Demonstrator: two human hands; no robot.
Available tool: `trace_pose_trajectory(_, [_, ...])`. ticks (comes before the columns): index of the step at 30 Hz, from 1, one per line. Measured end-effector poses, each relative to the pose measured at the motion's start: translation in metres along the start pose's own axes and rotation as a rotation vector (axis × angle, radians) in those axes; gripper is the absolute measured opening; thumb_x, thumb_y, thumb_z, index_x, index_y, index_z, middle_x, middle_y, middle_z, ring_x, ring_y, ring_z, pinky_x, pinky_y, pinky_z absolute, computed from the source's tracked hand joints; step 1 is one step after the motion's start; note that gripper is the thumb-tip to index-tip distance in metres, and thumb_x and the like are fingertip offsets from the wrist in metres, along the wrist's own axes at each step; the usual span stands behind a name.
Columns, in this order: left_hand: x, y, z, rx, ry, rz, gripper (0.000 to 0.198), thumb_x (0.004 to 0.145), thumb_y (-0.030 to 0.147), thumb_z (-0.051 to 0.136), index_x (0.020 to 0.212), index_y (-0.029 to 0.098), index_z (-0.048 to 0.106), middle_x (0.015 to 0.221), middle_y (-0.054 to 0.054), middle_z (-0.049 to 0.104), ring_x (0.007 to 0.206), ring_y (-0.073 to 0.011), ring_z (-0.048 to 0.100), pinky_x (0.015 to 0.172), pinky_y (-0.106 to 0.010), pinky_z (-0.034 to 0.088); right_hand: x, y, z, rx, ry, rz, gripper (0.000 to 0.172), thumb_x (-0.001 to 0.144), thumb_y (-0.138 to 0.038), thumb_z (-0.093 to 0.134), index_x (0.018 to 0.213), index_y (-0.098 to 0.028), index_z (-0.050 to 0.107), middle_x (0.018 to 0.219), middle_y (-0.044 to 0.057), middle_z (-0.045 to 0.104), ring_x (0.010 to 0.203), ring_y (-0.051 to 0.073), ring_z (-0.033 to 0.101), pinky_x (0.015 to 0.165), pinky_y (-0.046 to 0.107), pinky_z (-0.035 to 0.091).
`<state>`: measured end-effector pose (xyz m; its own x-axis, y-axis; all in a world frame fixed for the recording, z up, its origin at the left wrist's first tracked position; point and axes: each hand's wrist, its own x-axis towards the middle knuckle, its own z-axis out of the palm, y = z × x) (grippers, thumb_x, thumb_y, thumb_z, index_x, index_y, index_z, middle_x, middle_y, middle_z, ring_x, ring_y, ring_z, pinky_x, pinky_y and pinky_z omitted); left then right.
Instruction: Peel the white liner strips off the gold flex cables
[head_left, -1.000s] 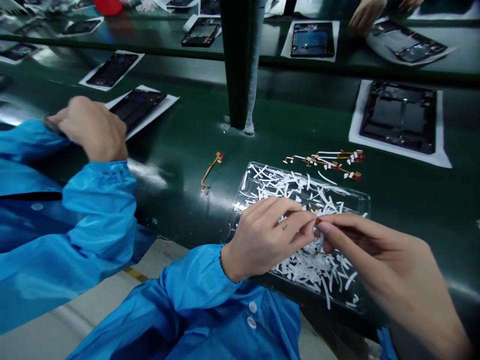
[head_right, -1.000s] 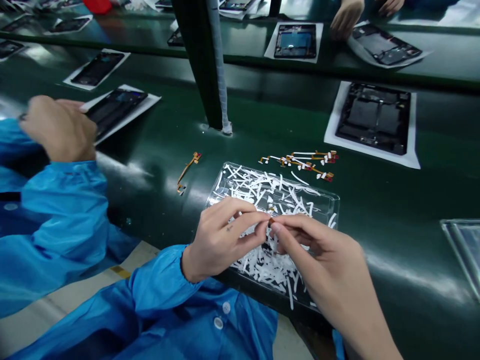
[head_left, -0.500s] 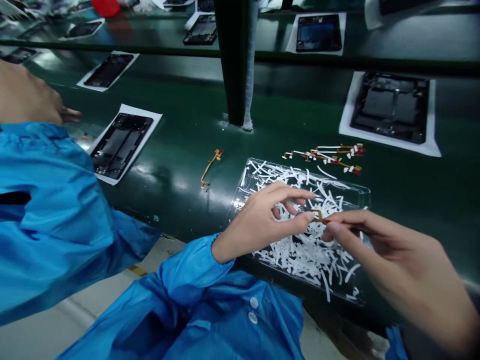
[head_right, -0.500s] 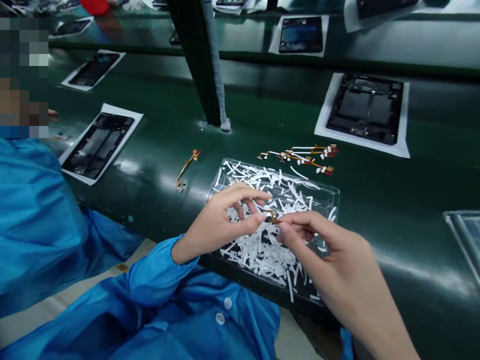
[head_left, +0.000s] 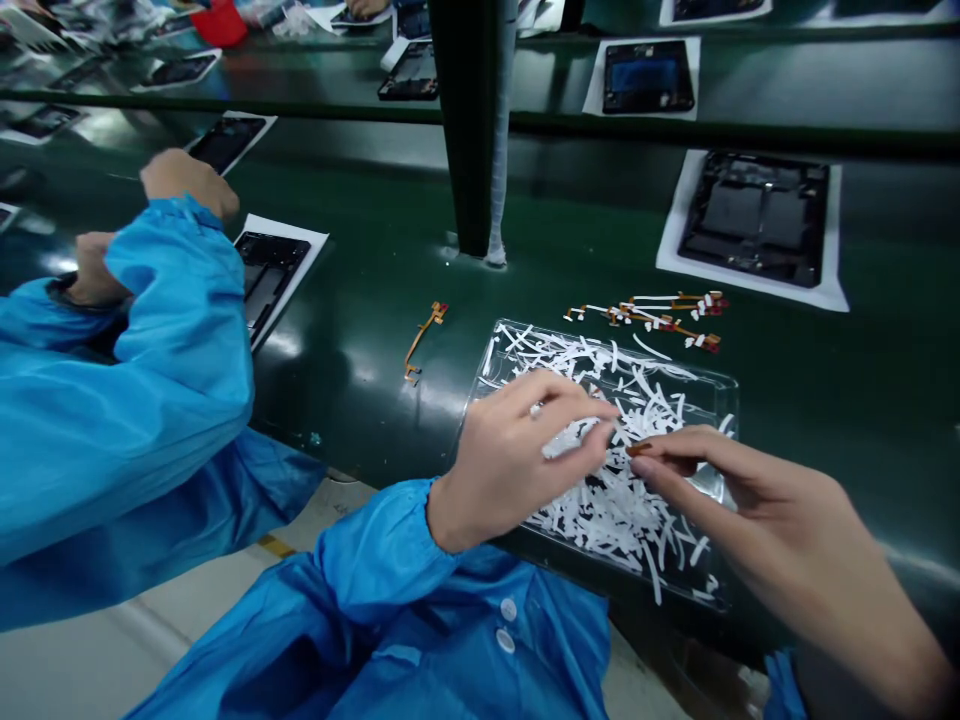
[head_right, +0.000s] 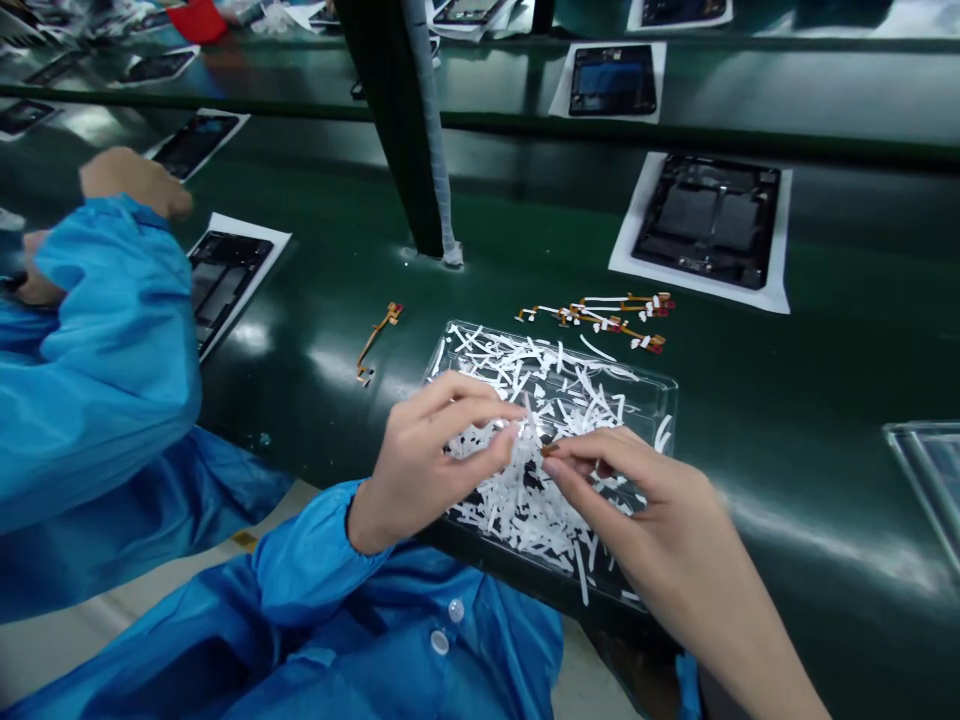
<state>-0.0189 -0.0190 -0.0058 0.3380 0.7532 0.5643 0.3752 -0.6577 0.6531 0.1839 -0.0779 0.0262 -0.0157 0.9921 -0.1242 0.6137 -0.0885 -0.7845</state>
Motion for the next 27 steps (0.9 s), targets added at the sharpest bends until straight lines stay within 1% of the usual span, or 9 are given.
trace_pose_trajectory(2, [-0.004, 0.004, 0.006, 0.042, -0.089, 0.027, 0.012, 0.096, 0.027, 0.065, 0.099, 0.019, 0.073, 0.094, -0.002, 0.072, 0.088, -0.0114, 0.068, 0.078, -0.025, 0.059, -0.002, 0.000, 0.000, 0.002, -0.009, -0.020, 0.027, 0.090, -0.054, 0.067, 0.095, -0.029, 0.076, 0.096, 0.002, 0.075, 0.085, 0.022, 0.069, 0.070, 0.029, 0.054])
trace_pose_trajectory(5, [-0.006, 0.005, 0.011, 0.089, -0.124, 0.050, 0.012, 0.097, 0.025, 0.063, 0.093, 0.019, 0.073, 0.091, 0.000, 0.074, 0.085, -0.0109, 0.068, 0.074, -0.024, 0.057, -0.004, 0.003, 0.002, -0.020, 0.005, -0.065, 0.024, 0.091, -0.052, 0.067, 0.096, -0.029, 0.075, 0.099, 0.003, 0.074, 0.088, 0.023, 0.068, 0.073, 0.031, 0.053])
trace_pose_trajectory(7, [-0.006, 0.004, 0.012, 0.046, -0.131, 0.048, 0.012, 0.096, 0.023, 0.063, 0.093, 0.018, 0.073, 0.091, 0.000, 0.075, 0.084, -0.0102, 0.069, 0.074, -0.023, 0.057, -0.005, 0.005, 0.003, -0.037, 0.015, -0.103, 0.022, 0.092, -0.051, 0.067, 0.097, -0.030, 0.074, 0.101, 0.003, 0.073, 0.090, 0.023, 0.067, 0.074, 0.033, 0.053])
trace_pose_trajectory(10, [-0.005, 0.000, 0.010, -0.032, -0.165, 0.034, 0.012, 0.096, 0.022, 0.062, 0.095, 0.017, 0.074, 0.092, -0.001, 0.075, 0.084, -0.0091, 0.069, 0.073, -0.022, 0.057, -0.006, 0.007, 0.005, -0.050, 0.001, -0.145, 0.022, 0.094, -0.050, 0.066, 0.103, -0.032, 0.074, 0.103, 0.002, 0.072, 0.090, 0.023, 0.067, 0.074, 0.033, 0.052])
trace_pose_trajectory(14, [-0.004, -0.003, 0.005, -0.098, -0.233, 0.044, 0.015, 0.097, 0.025, 0.063, 0.098, 0.017, 0.075, 0.092, -0.002, 0.075, 0.083, -0.0104, 0.069, 0.072, -0.023, 0.057, -0.007, 0.006, 0.004, -0.047, -0.027, -0.167, 0.021, 0.095, -0.047, 0.065, 0.109, -0.034, 0.073, 0.102, 0.001, 0.072, 0.089, 0.021, 0.066, 0.072, 0.032, 0.051])
trace_pose_trajectory(17, [-0.003, -0.004, 0.002, -0.145, -0.288, 0.059, 0.017, 0.097, 0.028, 0.064, 0.099, 0.016, 0.076, 0.091, -0.003, 0.075, 0.082, -0.0104, 0.069, 0.069, -0.022, 0.056, -0.007, 0.004, 0.003, -0.036, -0.038, -0.158, 0.021, 0.095, -0.048, 0.065, 0.108, -0.034, 0.073, 0.102, 0.001, 0.072, 0.087, 0.021, 0.066, 0.070, 0.032, 0.051])
trace_pose_trajectory(21, [-0.002, -0.003, 0.001, -0.112, -0.299, 0.044, 0.016, 0.097, 0.026, 0.064, 0.095, 0.017, 0.077, 0.089, -0.003, 0.075, 0.081, -0.0105, 0.068, 0.069, -0.023, 0.056, -0.008, 0.003, 0.004, -0.021, -0.022, -0.145, 0.022, 0.095, -0.049, 0.064, 0.105, -0.033, 0.074, 0.100, 0.001, 0.072, 0.086, 0.021, 0.066, 0.069, 0.032, 0.052])
trace_pose_trajectory(27, [-0.002, -0.002, 0.001, -0.131, -0.330, 0.002, 0.014, 0.093, 0.019, 0.062, 0.090, 0.018, 0.076, 0.089, -0.001, 0.073, 0.080, -0.0102, 0.067, 0.069, -0.023, 0.055, -0.008, 0.000, 0.003, 0.002, -0.072, -0.181, 0.017, 0.094, -0.046, 0.065, 0.096, -0.031, 0.073, 0.096, 0.000, 0.073, 0.085, 0.019, 0.066, 0.071, 0.031, 0.053])
